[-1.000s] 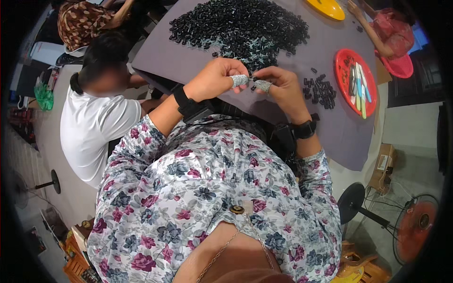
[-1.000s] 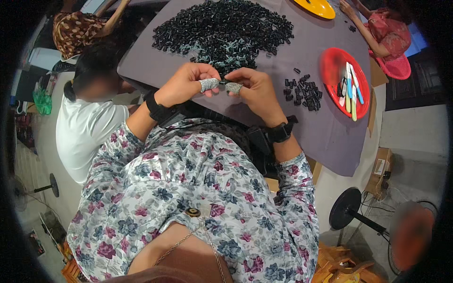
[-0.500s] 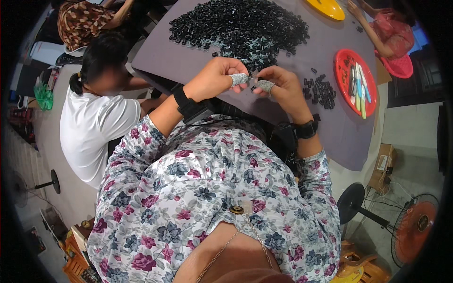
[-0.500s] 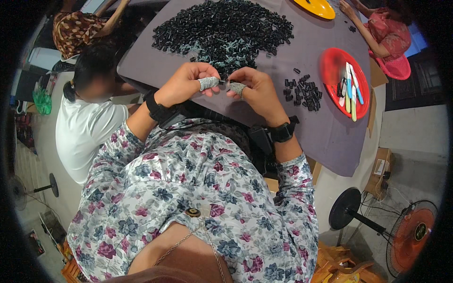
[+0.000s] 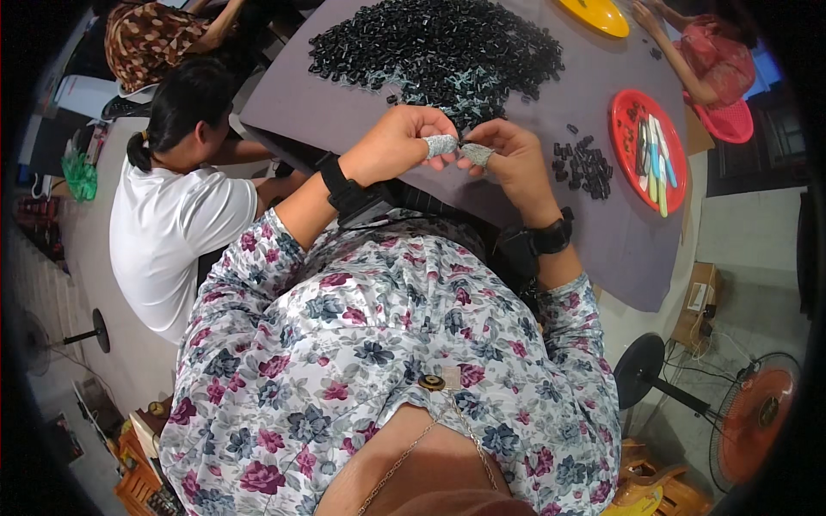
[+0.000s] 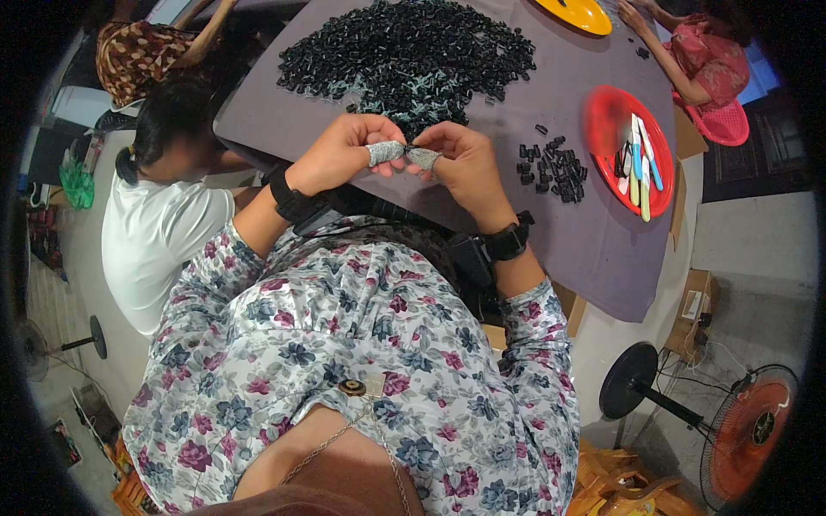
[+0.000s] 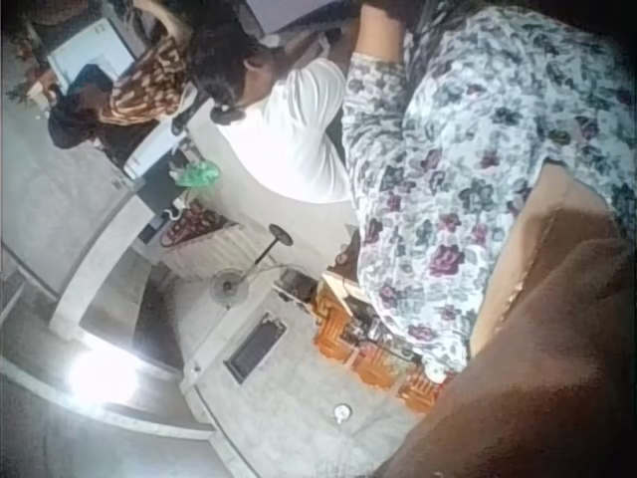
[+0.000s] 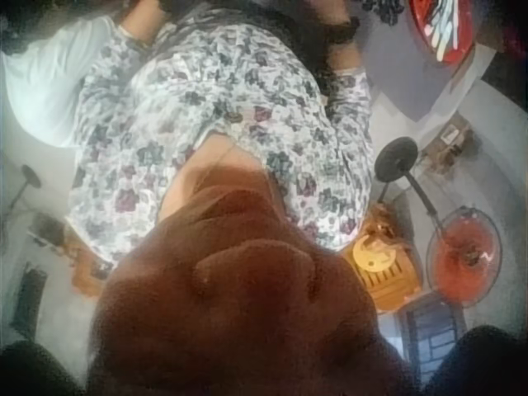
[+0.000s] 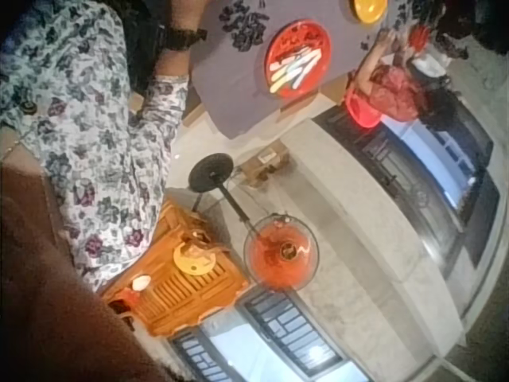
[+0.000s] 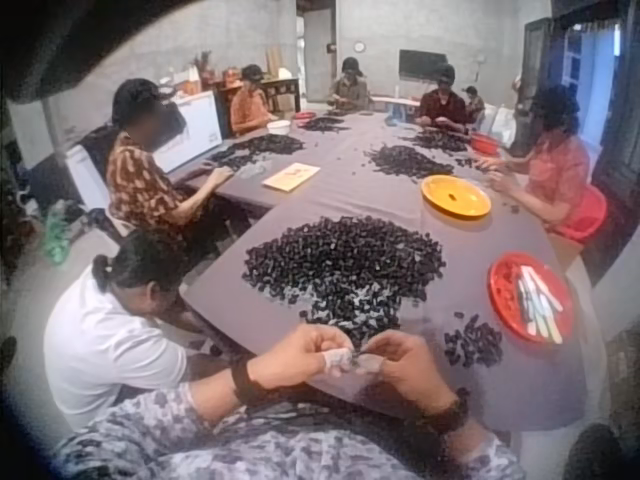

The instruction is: Assembling small black plastic components by hand at a table.

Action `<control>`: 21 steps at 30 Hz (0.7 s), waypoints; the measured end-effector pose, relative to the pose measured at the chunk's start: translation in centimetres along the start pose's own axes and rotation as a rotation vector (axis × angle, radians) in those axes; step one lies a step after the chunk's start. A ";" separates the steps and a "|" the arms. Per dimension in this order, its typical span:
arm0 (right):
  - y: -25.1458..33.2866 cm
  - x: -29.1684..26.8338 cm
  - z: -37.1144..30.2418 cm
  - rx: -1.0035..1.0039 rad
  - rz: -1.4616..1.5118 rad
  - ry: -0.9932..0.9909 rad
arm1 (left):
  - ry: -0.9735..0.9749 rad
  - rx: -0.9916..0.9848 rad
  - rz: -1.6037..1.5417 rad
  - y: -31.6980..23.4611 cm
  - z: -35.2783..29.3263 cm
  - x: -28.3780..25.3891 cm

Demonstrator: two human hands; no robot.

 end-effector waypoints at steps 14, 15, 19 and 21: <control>1.2 1.2 -0.6 -0.033 -0.110 0.051 | -0.008 0.030 -0.038 0.8 0.2 -0.6; 1.3 1.4 -0.6 -0.035 -0.092 0.046 | 0.000 0.020 -0.071 0.9 0.2 -0.7; 1.7 1.6 -0.6 -0.035 -0.077 0.086 | 0.054 0.015 -0.137 0.2 0.2 -1.2; 1.5 1.6 -0.6 -0.027 -0.109 0.101 | 0.082 0.028 -0.133 0.0 0.3 -1.3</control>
Point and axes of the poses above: each hand's wrist, its own z-axis towards the middle knuckle, its own x-axis out of the palm, y = z × x, the point moved 2 cm from there along z, towards the middle knuckle, and after that the axes turned 6 degrees about z, right-handed, at the moved point
